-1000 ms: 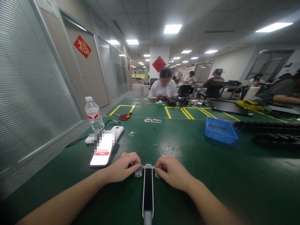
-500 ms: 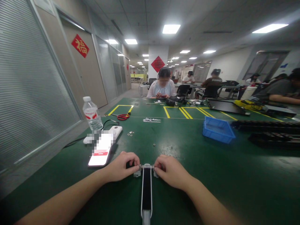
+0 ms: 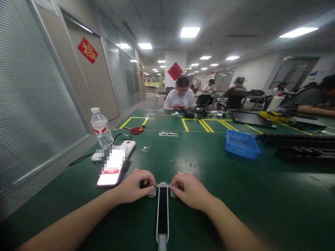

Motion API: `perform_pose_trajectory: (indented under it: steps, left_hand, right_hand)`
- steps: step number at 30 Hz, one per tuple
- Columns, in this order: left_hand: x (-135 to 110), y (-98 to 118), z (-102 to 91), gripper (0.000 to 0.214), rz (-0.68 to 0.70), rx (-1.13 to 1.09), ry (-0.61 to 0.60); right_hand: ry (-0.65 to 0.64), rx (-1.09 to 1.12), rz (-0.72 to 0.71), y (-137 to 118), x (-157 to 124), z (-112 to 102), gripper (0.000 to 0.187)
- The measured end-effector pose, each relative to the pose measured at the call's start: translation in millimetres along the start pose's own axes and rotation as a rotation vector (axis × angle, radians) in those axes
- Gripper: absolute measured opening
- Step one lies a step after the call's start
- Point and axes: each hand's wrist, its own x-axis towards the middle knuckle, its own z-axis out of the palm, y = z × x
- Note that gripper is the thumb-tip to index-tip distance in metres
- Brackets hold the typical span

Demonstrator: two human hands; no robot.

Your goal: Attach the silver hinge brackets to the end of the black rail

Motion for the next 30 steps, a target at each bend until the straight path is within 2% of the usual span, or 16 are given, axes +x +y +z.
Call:
perform_pose_trajectory:
  steps: [16,22,30]
  left_hand:
    - [1.4,-5.2,4.2,0.005,0.013,0.005,0.031]
    - [2.0,-1.3,1.5,0.003,0.028,-0.003,0.031]
    - [2.4,-4.6,3.2,0.011,-0.01,-0.039,0.034]
  right_hand:
    - [0.009,-0.006,0.002,-1.6,-0.4,-0.7,0.008]
    - [0.013,-0.004,-0.012,1.5,-0.4,-0.1,0.008]
    - [0.008,-0.01,-0.002,-0.2,-0.1,0.1,0.008]
